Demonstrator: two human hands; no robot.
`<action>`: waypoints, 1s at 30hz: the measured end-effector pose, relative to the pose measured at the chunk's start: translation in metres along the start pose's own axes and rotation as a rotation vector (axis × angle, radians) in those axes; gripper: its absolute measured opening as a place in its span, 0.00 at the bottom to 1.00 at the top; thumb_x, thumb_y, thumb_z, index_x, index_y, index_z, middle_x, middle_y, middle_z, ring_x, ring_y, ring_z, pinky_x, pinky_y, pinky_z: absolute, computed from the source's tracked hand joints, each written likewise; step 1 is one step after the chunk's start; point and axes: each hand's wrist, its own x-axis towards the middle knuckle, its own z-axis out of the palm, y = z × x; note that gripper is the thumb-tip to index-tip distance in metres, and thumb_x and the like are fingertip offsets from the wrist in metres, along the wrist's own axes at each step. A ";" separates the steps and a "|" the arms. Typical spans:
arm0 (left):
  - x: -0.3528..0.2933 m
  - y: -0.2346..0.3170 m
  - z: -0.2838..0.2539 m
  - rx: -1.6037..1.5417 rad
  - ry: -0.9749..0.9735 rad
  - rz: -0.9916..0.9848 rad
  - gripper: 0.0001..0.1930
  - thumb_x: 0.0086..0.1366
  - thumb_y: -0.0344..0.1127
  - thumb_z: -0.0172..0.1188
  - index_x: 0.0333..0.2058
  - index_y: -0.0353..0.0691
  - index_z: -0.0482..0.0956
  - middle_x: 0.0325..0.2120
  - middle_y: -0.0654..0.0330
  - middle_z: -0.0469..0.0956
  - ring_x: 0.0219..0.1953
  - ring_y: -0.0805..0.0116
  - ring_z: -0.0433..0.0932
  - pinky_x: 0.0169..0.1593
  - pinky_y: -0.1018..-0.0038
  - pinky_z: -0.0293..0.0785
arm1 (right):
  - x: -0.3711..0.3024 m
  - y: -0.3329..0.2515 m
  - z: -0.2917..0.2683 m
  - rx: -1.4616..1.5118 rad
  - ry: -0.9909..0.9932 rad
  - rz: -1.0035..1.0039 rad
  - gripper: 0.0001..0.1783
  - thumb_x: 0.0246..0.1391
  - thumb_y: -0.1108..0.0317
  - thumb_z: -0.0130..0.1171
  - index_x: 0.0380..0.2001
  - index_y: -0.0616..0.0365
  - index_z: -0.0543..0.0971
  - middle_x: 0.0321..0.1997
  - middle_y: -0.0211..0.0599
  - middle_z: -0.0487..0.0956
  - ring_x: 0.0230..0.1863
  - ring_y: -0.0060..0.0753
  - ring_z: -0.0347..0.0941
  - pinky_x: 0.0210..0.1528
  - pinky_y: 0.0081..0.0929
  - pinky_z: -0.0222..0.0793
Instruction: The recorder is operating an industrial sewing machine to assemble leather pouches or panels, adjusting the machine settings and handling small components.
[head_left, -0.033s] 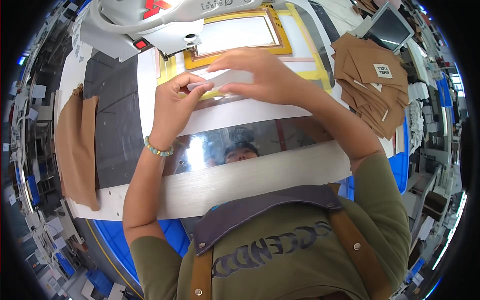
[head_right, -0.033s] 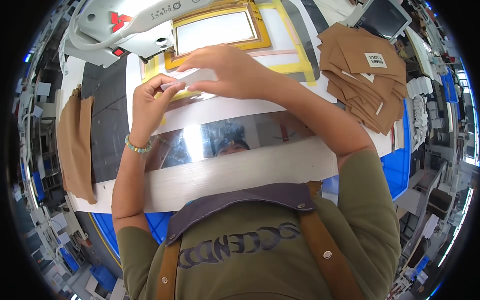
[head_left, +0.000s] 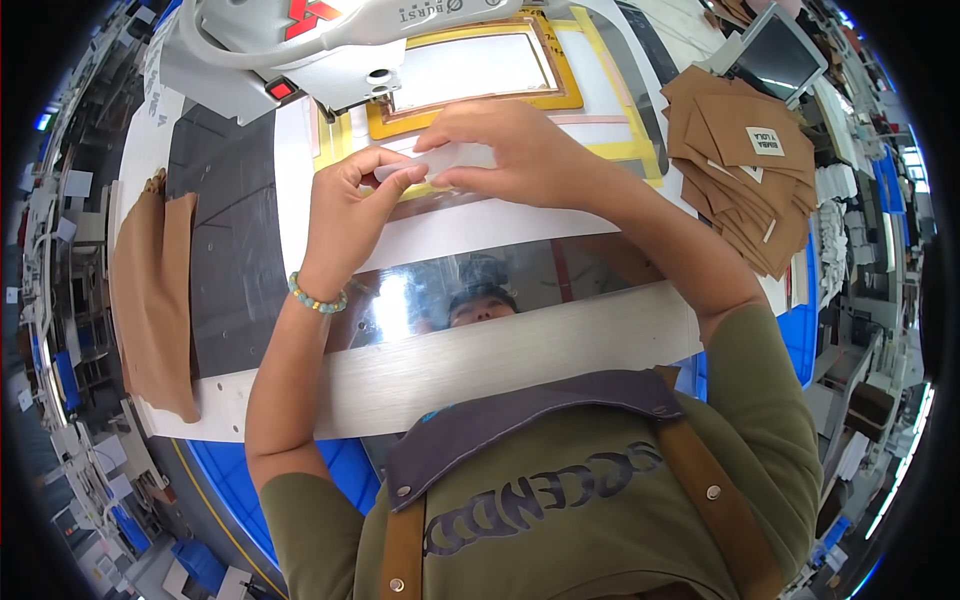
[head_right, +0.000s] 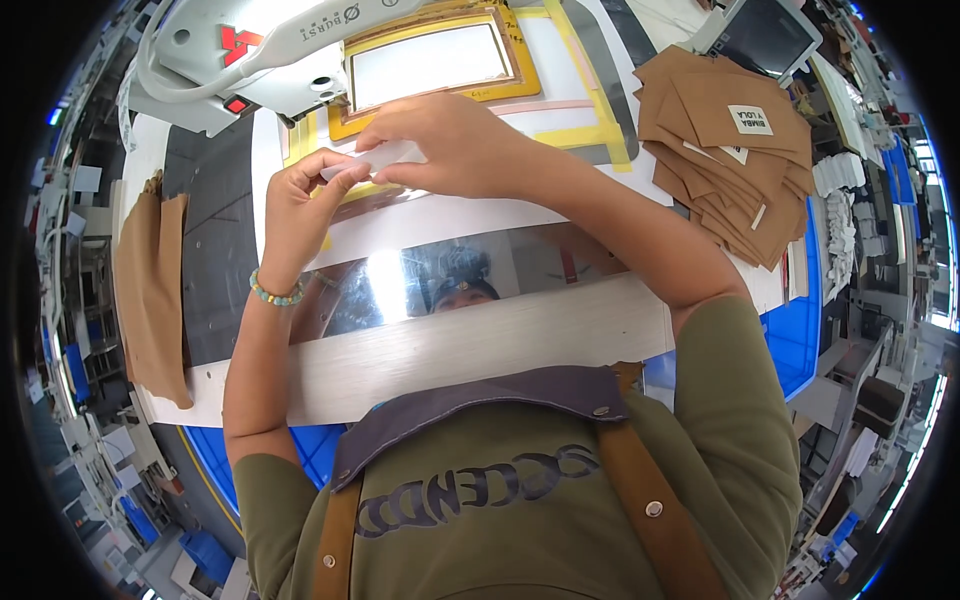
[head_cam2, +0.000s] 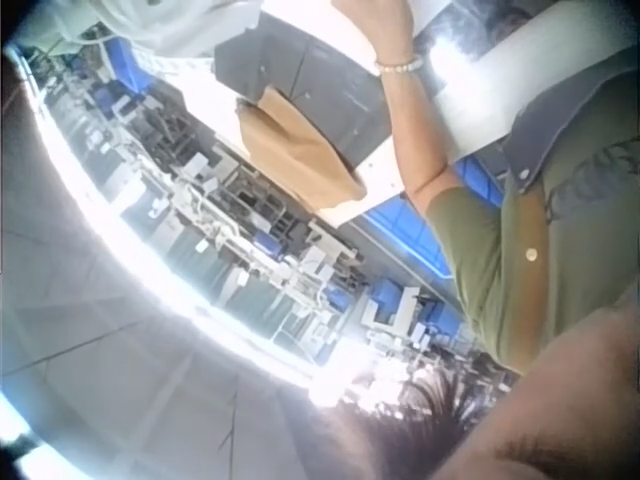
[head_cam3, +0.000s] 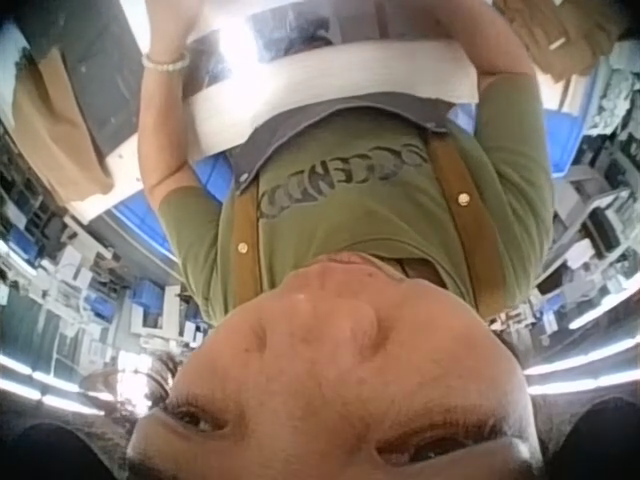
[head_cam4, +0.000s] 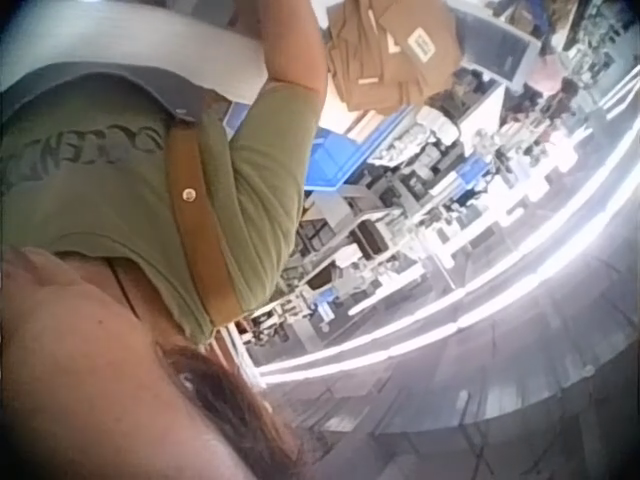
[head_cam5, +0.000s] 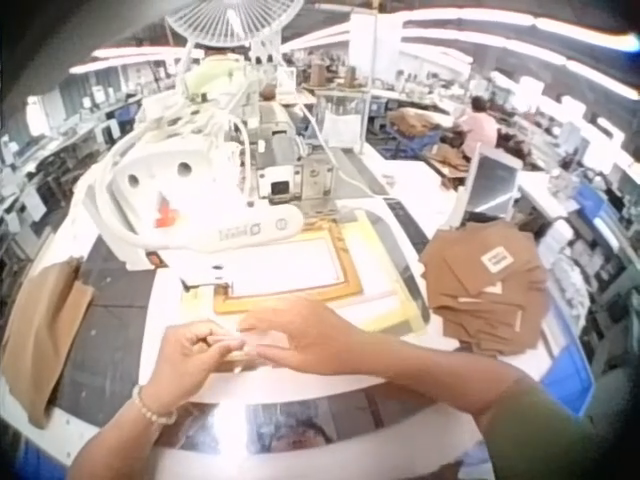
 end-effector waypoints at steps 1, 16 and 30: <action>0.001 0.002 0.001 -0.060 -0.014 0.000 0.09 0.67 0.34 0.68 0.37 0.33 0.86 0.33 0.66 0.83 0.32 0.82 0.74 0.38 0.81 0.70 | 0.005 -0.003 0.001 0.004 -0.069 0.043 0.10 0.61 0.69 0.62 0.43 0.61 0.85 0.45 0.41 0.86 0.44 0.37 0.82 0.51 0.32 0.75; 0.018 -0.042 -0.012 0.758 0.307 0.592 0.21 0.62 0.40 0.70 0.50 0.34 0.81 0.55 0.46 0.79 0.59 0.45 0.75 0.63 0.56 0.70 | 0.044 0.103 -0.037 -0.147 -0.132 0.421 0.11 0.58 0.63 0.64 0.40 0.55 0.87 0.31 0.37 0.86 0.36 0.32 0.81 0.43 0.31 0.75; 0.022 -0.040 -0.015 0.911 0.010 0.431 0.35 0.70 0.58 0.54 0.61 0.32 0.73 0.70 0.41 0.59 0.73 0.41 0.54 0.71 0.50 0.50 | 0.067 0.087 0.007 0.043 -0.143 0.473 0.07 0.54 0.66 0.64 0.35 0.53 0.87 0.35 0.37 0.87 0.39 0.35 0.83 0.44 0.33 0.76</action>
